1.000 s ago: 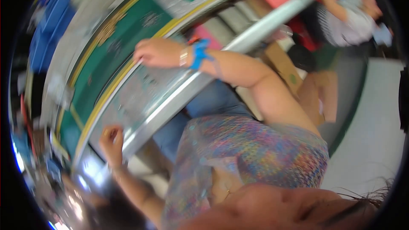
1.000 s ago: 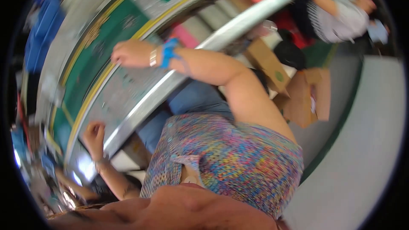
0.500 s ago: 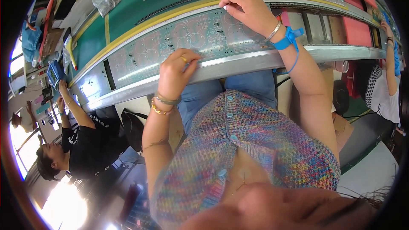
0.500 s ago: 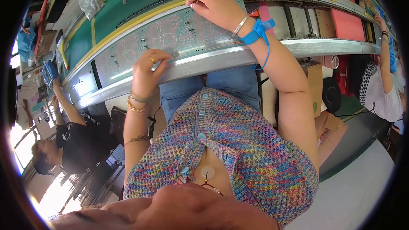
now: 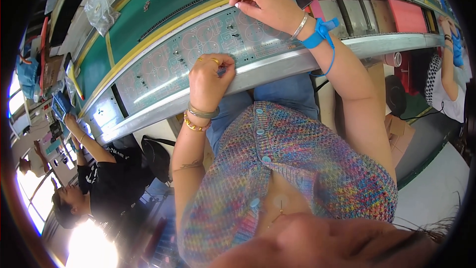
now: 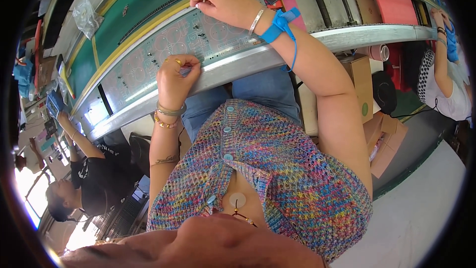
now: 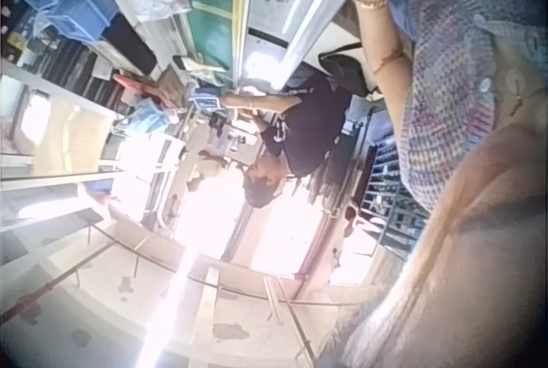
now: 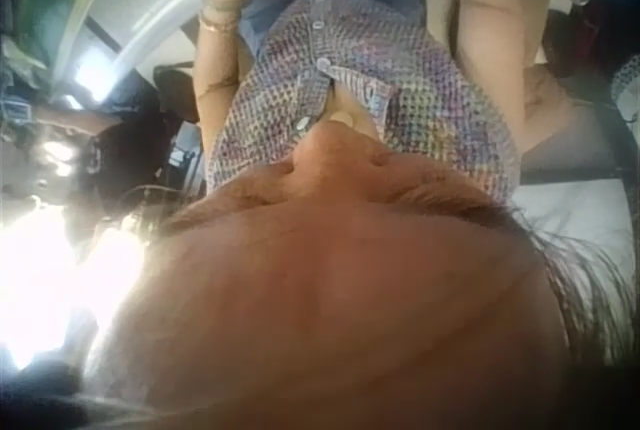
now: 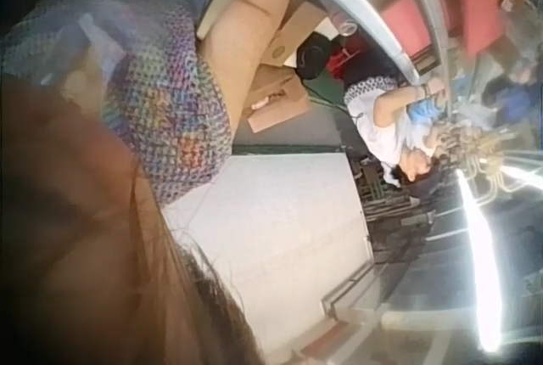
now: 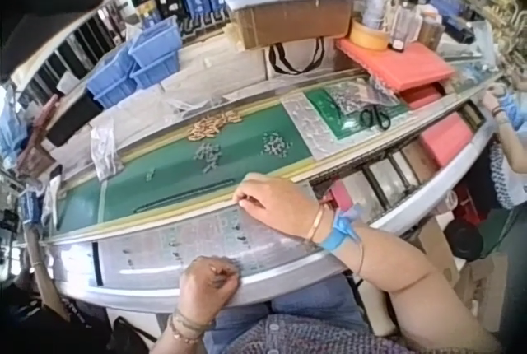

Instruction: The person assembles circuit boards by picking small electronic components from the assembly line surface and inserting them into printed circuit boards by hand.

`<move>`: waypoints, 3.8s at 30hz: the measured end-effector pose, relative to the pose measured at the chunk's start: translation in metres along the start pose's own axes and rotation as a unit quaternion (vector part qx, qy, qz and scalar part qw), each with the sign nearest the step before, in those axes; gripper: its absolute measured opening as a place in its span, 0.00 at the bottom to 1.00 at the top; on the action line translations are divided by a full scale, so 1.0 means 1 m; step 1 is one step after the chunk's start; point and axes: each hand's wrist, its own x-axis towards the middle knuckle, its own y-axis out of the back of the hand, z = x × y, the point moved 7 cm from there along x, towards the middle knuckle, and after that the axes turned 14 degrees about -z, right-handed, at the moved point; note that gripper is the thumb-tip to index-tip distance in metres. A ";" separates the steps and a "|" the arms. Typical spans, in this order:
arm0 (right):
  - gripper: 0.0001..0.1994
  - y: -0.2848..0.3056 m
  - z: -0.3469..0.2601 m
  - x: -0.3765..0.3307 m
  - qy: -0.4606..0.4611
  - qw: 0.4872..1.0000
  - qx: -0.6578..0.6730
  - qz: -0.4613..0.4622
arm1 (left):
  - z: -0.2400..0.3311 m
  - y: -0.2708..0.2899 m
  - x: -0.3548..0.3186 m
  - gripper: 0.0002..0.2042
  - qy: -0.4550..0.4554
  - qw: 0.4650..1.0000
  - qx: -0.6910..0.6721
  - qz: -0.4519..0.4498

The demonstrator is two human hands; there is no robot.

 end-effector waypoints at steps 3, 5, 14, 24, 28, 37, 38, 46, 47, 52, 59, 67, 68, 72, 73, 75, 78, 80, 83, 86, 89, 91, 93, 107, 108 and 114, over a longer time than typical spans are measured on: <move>0.05 0.000 -0.002 0.001 -0.004 1.000 0.002 -0.006 | 0.002 0.001 0.000 0.04 -0.014 1.000 0.022 0.006; 0.05 -0.001 -0.002 0.001 -0.009 1.000 0.005 -0.013 | 0.004 0.001 0.000 0.04 -0.022 0.999 0.032 0.008; 0.06 -0.001 -0.001 0.001 -0.010 1.000 0.007 -0.018 | 0.009 -0.003 0.005 0.05 -0.048 0.997 0.059 -0.015; 0.06 -0.005 -0.006 0.001 0.020 0.999 0.017 -0.026 | 0.016 0.009 0.001 0.09 -0.114 0.989 0.085 -0.038; 0.07 -0.023 -0.024 -0.012 0.001 0.994 0.062 -0.091 | -0.019 0.062 -0.027 0.14 -0.039 0.981 0.170 0.080; 0.04 -0.066 -0.051 -0.024 0.022 0.982 0.059 -0.180 | -0.154 0.109 -0.129 0.22 0.265 0.906 0.309 0.116; 0.04 -0.066 -0.051 -0.024 0.019 0.982 0.053 -0.182 | -0.158 0.108 -0.132 0.23 0.285 0.902 0.304 0.108; 0.04 -0.065 -0.053 -0.027 0.017 0.984 0.031 -0.174 | -0.153 0.100 -0.129 0.22 0.299 0.900 0.301 0.101; 0.04 -0.066 -0.054 -0.027 0.020 0.984 0.029 -0.172 | -0.152 0.100 -0.128 0.22 0.296 0.901 0.299 0.100; 0.03 -0.071 -0.055 -0.029 0.035 0.984 0.024 -0.172 | -0.148 0.097 -0.125 0.22 0.300 0.894 0.316 0.102; 0.04 -0.071 -0.060 -0.027 0.059 0.982 0.008 -0.181 | -0.147 0.097 -0.125 0.22 0.292 0.895 0.320 0.108; 0.06 0.008 -0.010 0.041 -0.081 0.991 -0.089 -0.052 | -0.124 0.086 -0.120 0.22 0.241 0.914 0.311 0.100; 0.05 0.015 0.010 0.058 -0.080 0.991 -0.103 -0.033 | -0.117 0.081 -0.117 0.23 0.224 0.920 0.307 0.092; 0.05 0.025 0.066 0.110 -0.094 0.976 -0.194 0.036 | -0.090 0.067 -0.100 0.22 0.171 0.946 0.270 0.057; 0.05 0.023 0.079 0.119 -0.109 0.973 -0.192 0.062 | -0.085 0.065 -0.099 0.20 0.149 0.954 0.254 0.065; 0.05 0.019 0.087 0.130 -0.118 0.971 -0.189 0.088 | -0.077 0.067 -0.092 0.19 0.140 0.963 0.226 0.042; 0.05 0.012 0.101 0.142 -0.126 0.957 -0.246 0.087 | -0.072 0.087 -0.072 0.14 0.096 0.974 0.199 0.053; 0.05 0.012 0.127 0.148 -0.171 0.932 -0.309 0.077 | -0.074 0.109 -0.043 0.10 0.038 0.979 0.177 0.098; 0.07 0.015 0.113 0.143 -0.126 0.935 -0.330 0.030 | -0.098 0.134 0.007 0.06 0.026 0.984 0.135 0.115; 0.07 0.020 0.049 0.119 -0.076 0.961 -0.264 0.041 | -0.123 0.146 0.054 0.05 0.018 0.985 0.143 0.092; 0.07 0.018 -0.003 0.080 -0.038 0.993 -0.113 -0.007 | -0.130 0.145 0.087 0.06 -0.018 0.973 0.216 0.084; 0.07 0.009 -0.027 0.052 -0.034 0.995 -0.083 -0.055 | -0.138 0.142 0.097 0.07 0.023 0.965 0.245 0.090; 0.07 0.006 -0.036 0.026 -0.036 0.997 -0.035 -0.058 | -0.142 0.140 0.104 0.08 0.060 0.956 0.272 0.093; 0.07 -0.008 -0.020 0.000 -0.077 0.988 0.120 -0.060 | -0.140 0.147 0.100 0.04 0.046 0.967 0.243 0.060; 0.07 -0.009 -0.019 -0.001 -0.080 0.988 0.116 -0.066 | -0.145 0.147 0.102 0.04 0.062 0.971 0.222 0.057; 0.07 -0.010 -0.014 -0.001 -0.089 0.988 0.110 -0.067 | -0.149 0.143 0.116 0.04 0.078 0.960 0.267 0.037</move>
